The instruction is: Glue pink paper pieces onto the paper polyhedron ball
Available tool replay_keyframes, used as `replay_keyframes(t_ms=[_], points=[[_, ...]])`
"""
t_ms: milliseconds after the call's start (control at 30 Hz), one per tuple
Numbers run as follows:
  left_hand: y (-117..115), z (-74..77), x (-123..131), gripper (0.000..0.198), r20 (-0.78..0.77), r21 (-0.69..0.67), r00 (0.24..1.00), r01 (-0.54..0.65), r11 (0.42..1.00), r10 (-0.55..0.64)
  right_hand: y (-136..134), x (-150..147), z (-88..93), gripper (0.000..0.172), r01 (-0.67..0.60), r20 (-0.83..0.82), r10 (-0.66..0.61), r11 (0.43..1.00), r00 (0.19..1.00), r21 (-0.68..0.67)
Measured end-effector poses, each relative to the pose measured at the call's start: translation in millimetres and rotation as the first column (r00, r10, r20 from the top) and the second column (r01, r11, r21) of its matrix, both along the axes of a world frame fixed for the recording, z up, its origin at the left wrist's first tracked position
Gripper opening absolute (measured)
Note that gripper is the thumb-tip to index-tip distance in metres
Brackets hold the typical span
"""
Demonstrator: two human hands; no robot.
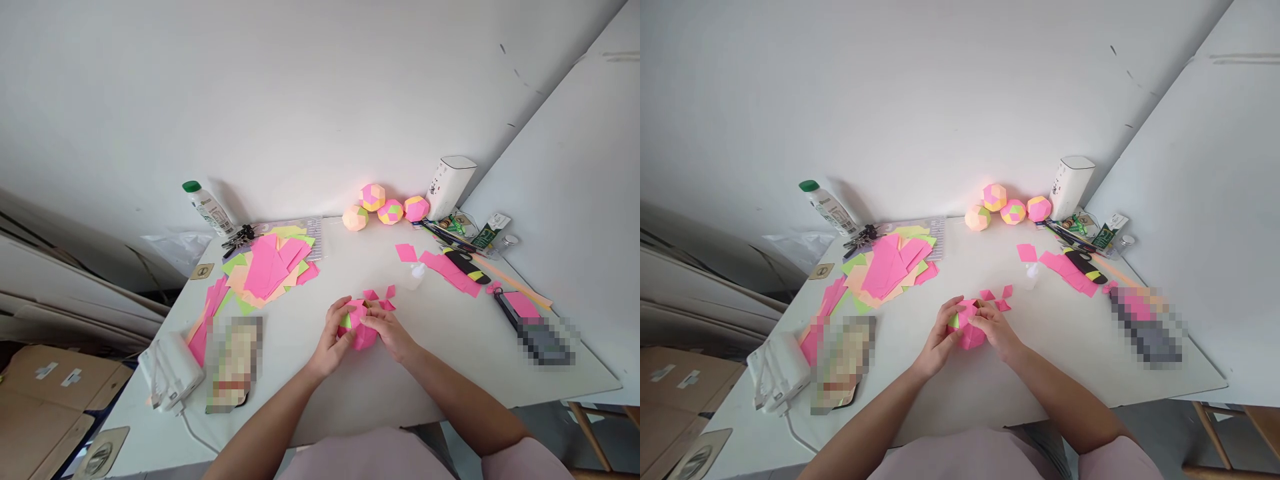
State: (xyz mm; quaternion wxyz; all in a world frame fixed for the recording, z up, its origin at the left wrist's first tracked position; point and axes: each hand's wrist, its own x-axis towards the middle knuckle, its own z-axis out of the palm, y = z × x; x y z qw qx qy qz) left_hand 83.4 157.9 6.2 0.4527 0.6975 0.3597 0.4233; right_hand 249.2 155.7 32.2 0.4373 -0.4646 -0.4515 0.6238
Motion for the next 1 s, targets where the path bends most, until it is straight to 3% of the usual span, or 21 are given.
replay_keyframes(t_ms=[267,600,733,1000], points=[[0.7,1.8,-0.3,0.035,-0.001,0.087,1.0,0.001,0.996,-0.001,-0.7,-0.4,0.3,0.025,0.014,0.184,-0.04,0.991,0.982,0.136],[0.8,1.1,0.3,0.038,-0.016,0.2,0.999,0.049,0.979,-0.047,-1.6,0.8,9.3,0.024,-0.081,0.17,0.063,0.992,0.984,0.101],[0.4,2.2,1.2,0.038,-0.033,0.251,0.998,0.064,0.966,-0.058,-0.4,6.7,6.9,0.026,-0.101,0.205,0.07,0.984,0.976,0.144],[0.7,2.4,1.1,0.038,-0.038,0.272,0.998,0.062,0.96,-0.054,0.7,8.6,12.5,0.028,-0.125,0.117,0.127,0.992,0.985,-0.027]])
